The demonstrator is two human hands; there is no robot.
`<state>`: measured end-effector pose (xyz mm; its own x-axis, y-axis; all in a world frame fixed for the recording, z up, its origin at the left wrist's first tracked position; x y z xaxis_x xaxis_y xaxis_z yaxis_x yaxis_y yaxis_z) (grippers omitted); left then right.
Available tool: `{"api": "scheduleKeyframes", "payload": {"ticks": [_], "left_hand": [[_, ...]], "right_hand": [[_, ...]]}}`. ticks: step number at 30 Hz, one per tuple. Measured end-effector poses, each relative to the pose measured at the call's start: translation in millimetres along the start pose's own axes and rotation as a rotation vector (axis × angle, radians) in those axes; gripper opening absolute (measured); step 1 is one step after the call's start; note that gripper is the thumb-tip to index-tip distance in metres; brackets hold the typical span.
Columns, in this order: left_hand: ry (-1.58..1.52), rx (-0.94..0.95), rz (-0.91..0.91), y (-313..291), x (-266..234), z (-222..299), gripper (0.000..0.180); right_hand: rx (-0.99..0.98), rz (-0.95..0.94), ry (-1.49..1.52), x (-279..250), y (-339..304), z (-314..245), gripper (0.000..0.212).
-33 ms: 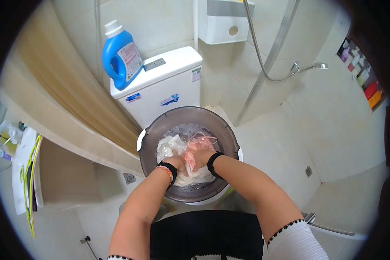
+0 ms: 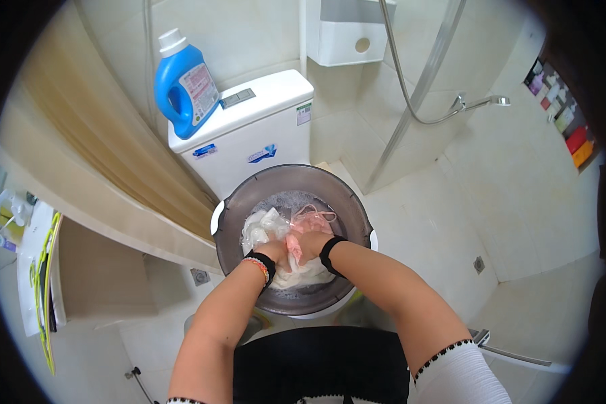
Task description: The person hand-washes a pink cloth in a basin of soapy water, repeatedly submerging, agitating, and wringing the fabric. The person continues to manipulate the cloth in the basin throughout the clip.
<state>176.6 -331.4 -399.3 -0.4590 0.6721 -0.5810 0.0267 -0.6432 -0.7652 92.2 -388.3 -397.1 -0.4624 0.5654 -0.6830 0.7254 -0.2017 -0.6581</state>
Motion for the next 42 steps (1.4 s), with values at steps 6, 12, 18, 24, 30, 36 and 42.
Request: {"api": "scheduleKeyframes", "payload": {"ticks": [6,12,18,24,30,36,42], "left_hand": [[0.116,0.022,0.291,43,-12,-12,0.050],[0.037,-0.065,0.173,71,-9,-19,0.047],[0.054,0.093,0.344,33,-26,-8,0.046],[-0.138,0.241,0.439,-42,-75,-3,0.034],[-0.188,0.190,0.627,-100,-107,-3,0.041],[-0.209,0.384,0.444,-99,-77,13,0.053],[-0.137,0.227,0.346,-74,-59,-5,0.110]], "right_hand": [[0.033,0.542,-0.042,-43,9,4,0.039],[-0.047,0.295,-0.067,-53,23,2,0.028],[-0.092,0.550,-0.160,-49,32,4,0.036],[-0.172,0.352,0.278,-65,-10,19,0.021],[-0.238,0.591,0.535,-117,-98,2,0.024],[-0.347,0.517,0.382,-93,-113,-27,0.038],[-0.133,0.257,0.076,-58,-79,-17,0.086]]}}
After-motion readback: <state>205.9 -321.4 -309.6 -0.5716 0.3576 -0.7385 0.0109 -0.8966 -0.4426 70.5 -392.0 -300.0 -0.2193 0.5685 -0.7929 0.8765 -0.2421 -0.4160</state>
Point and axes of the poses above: each hand's wrist, its own y-axis towards the middle knuckle, its own x-axis out of the palm, z = x × y, the point moved 8 cm from there along y, towards the middle knuckle, and after that the axes turned 4 degrees about -y, right-handed, at the moved point
